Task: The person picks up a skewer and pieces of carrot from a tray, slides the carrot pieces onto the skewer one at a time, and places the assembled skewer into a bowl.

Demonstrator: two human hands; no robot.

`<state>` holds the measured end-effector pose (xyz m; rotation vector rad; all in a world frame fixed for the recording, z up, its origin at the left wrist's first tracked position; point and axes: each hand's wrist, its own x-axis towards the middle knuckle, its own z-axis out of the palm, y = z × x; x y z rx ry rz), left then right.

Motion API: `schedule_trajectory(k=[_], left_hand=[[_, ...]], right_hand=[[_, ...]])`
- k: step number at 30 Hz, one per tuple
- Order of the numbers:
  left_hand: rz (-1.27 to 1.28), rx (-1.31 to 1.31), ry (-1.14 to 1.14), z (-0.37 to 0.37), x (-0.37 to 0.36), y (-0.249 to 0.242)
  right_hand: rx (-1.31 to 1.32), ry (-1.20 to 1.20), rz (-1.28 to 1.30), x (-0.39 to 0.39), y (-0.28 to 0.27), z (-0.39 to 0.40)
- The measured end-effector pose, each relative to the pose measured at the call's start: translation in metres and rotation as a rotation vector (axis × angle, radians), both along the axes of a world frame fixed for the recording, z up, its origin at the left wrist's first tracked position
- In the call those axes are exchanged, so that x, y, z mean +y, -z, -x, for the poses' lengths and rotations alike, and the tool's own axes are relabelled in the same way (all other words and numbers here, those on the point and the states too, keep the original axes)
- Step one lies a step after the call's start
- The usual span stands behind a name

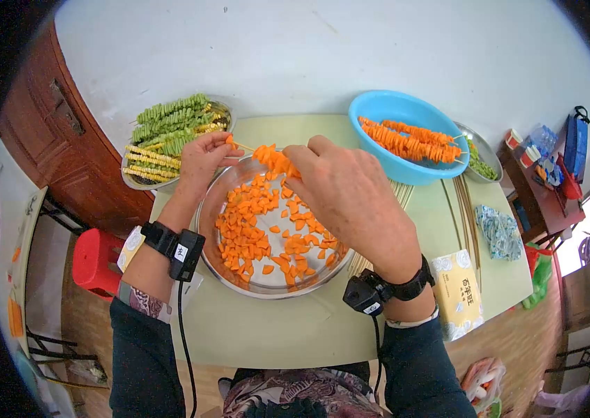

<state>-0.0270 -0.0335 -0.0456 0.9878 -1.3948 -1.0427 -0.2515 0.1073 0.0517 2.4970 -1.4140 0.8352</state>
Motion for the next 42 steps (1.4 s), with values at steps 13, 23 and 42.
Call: schedule_trajectory(k=[13, 23, 42], left_hand=[[0.042, -0.047, -0.030, -0.002, -0.002, 0.000], [0.000, 0.085, -0.017, -0.003, 0.001, -0.004], [-0.031, 0.035, 0.009, 0.001, 0.007, -0.009]], right_hand=[[0.024, -0.009, 0.001, 0.001, 0.002, -0.003], [0.018, 0.006, 0.017, 0.004, 0.006, -0.007], [-0.023, 0.013, 0.032, -0.005, 0.010, 0.001]])
